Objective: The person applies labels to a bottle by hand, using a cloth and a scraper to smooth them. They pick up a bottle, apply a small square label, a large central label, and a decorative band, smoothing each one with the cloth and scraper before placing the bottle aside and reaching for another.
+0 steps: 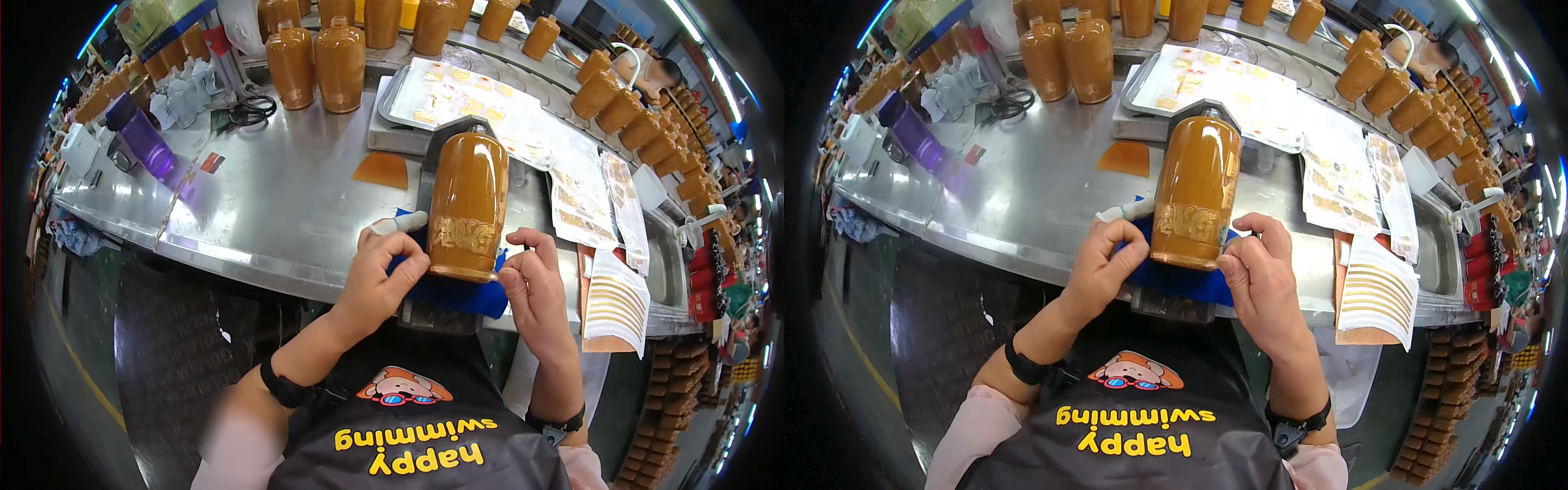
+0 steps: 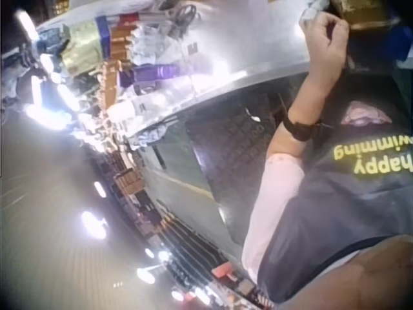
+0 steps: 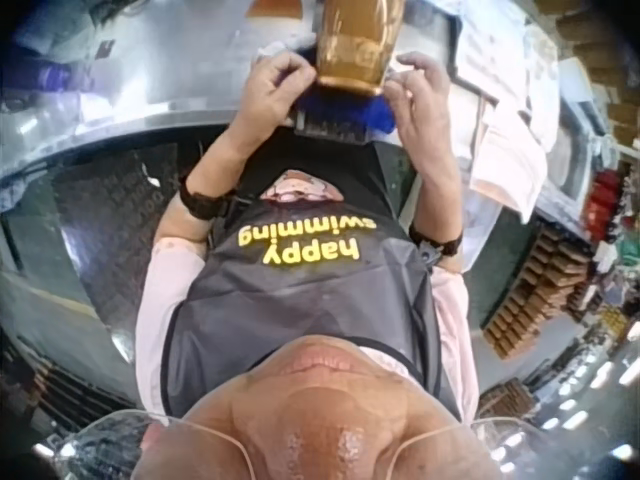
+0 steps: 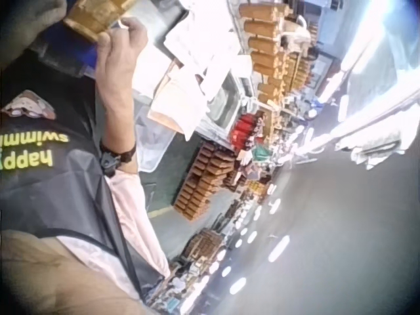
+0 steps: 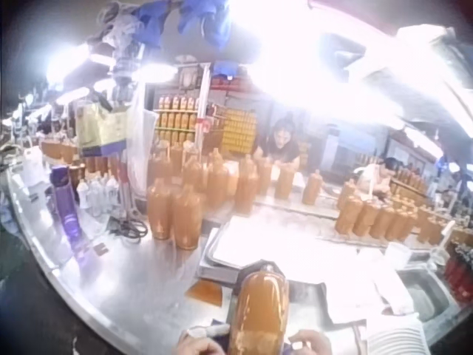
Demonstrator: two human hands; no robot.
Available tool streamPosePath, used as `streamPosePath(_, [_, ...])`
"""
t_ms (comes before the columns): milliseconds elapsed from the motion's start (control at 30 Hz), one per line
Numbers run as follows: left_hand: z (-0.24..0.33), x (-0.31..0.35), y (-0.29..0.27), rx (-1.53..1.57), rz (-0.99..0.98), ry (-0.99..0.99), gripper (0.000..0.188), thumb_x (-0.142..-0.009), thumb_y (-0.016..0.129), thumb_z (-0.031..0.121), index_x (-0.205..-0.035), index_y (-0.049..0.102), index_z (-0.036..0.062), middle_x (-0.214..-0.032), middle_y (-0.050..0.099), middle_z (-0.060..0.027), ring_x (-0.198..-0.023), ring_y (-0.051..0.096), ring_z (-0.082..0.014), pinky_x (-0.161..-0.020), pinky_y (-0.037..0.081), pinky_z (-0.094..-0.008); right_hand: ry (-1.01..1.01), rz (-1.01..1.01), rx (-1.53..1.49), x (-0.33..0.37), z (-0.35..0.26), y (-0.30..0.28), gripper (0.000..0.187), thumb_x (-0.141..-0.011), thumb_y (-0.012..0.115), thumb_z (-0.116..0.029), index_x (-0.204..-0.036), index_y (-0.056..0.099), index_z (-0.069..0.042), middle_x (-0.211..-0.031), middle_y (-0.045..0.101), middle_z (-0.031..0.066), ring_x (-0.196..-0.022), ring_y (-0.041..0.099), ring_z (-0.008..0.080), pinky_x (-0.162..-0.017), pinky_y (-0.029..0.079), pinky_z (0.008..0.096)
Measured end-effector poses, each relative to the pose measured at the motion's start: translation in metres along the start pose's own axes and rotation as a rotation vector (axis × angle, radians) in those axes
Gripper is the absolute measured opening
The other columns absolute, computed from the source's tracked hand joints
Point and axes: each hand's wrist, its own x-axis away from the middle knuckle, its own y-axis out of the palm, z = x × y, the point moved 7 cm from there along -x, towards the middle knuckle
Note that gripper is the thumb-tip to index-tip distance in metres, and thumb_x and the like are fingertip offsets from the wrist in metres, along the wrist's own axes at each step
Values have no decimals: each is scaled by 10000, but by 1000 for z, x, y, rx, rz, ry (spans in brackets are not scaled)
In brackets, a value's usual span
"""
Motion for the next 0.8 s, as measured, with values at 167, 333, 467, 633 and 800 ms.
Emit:
streamPosePath(167, [-13,-4,7,294,66,-135,350,-926,610,264,-1160,517,21,-1123,541,-87,-1092,436,-208,-968,351,-332,0,-25,-21,-2,0,0,153,-931,597,-114,-835,549,-5,-873,551,135,-1068,495,323,-872,408,395])
streamPosePath(333, [-3,-11,14,192,69,23,643,-884,660,376,-1325,388,-5,-1292,468,-188,-1185,405,-326,-1051,309,-429,-8,-20,-74,-2,-1,1,178,-911,636,-134,-822,547,-8,-924,552,145,-1045,509,302,-796,459,362])
streamPosePath(467, [-5,-12,17,175,65,39,687,-882,664,395,-1350,367,-9,-1317,448,-202,-1229,386,-334,-1070,294,-429,23,-29,-65,0,5,-1,186,-878,679,-130,-822,547,-12,-1037,532,177,-967,534,276,-762,473,333])
streamPosePath(633, [-1,-15,18,146,52,35,730,-874,672,402,-1368,345,-24,-1323,441,-209,-1242,376,-335,-1078,287,-431,29,-24,-82,2,12,-1,174,-873,680,-113,-825,546,-12,-1082,524,178,-936,541,257,-762,469,320])
streamPosePath(800, [-2,-15,19,150,44,26,746,-868,677,403,-1372,336,-26,-1334,430,-209,-1245,370,-332,-1081,282,-430,95,-48,-168,3,20,4,152,-874,675,-106,-845,560,-11,-1118,517,162,-996,529,241,-812,448,315])
